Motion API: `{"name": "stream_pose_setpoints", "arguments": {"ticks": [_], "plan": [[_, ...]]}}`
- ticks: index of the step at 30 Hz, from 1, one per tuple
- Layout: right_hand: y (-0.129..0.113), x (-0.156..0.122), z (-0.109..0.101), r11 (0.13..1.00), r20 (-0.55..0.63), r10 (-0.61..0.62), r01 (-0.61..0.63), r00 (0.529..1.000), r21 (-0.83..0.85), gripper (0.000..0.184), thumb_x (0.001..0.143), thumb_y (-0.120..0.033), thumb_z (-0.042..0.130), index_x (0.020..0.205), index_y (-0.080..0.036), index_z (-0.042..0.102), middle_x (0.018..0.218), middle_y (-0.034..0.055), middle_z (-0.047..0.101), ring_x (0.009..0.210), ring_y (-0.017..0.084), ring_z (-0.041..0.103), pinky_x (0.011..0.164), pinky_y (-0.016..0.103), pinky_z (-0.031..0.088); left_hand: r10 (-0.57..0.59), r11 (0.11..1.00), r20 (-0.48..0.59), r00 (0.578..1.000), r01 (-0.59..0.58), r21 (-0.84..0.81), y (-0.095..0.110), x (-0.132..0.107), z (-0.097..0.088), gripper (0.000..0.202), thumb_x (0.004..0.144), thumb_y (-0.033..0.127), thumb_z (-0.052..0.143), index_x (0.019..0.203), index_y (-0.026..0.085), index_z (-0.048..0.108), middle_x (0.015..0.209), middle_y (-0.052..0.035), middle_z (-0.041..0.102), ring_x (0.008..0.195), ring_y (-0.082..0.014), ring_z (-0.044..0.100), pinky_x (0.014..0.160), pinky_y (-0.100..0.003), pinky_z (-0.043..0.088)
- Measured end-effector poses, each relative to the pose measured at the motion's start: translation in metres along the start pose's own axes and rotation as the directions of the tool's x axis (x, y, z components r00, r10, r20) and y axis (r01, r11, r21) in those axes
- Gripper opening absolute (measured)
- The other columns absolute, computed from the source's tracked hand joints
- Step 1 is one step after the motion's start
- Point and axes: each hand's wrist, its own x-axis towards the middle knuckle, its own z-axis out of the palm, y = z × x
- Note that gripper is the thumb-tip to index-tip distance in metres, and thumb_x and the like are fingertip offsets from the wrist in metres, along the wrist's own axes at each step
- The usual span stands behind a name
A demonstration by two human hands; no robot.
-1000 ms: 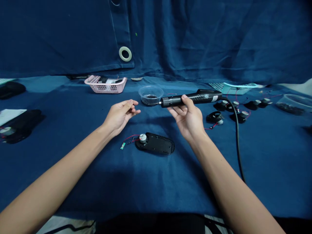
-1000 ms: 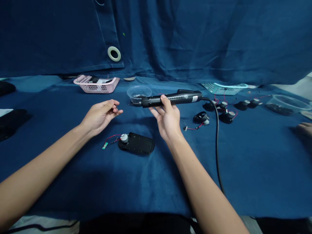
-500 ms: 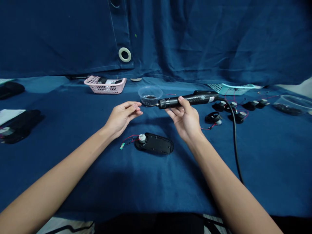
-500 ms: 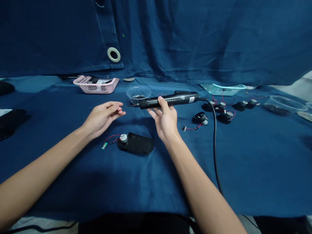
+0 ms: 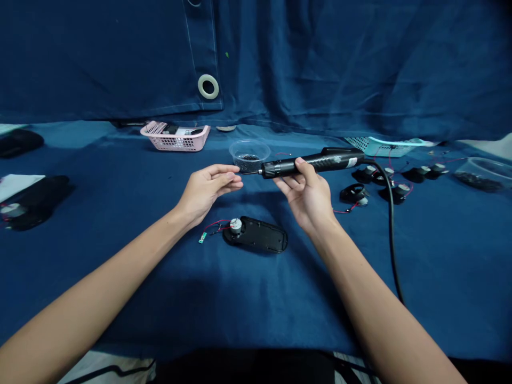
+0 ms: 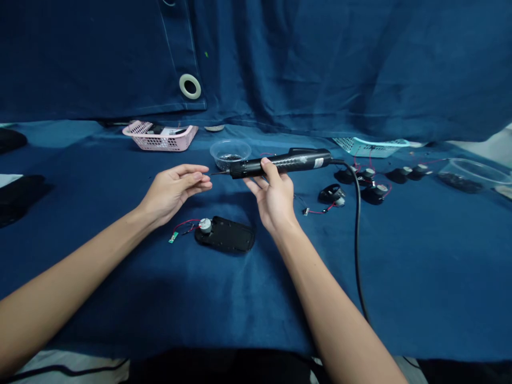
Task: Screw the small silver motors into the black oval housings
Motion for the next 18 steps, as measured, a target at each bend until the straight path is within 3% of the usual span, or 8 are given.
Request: {"name": "stream_pose_setpoints", "arguments": {"ticks": [18], "plan": [[0.0020, -0.0029, 0.0006, 1.000, 0.025, 0.010, -0.009, 1.000, -0.029, 0.027, 0.075, -0.034, 0.078, 0.087, -0.019, 0.059, 0.080, -0.0012, 0.068, 0.084, 0.016, 0.070, 0.095, 0.043, 0.058, -0.007, 1.000, 0.001, 1.000, 0.007, -0.009, -0.0052, 0.0001, 0.0011, 0.013, 0.084, 0.020, 0.073, 0.092, 0.011, 0.069, 0.088, -0.0074, 0.074, 0.081, -0.0156, 0.073, 0.087, -0.032, 0.061]]}}
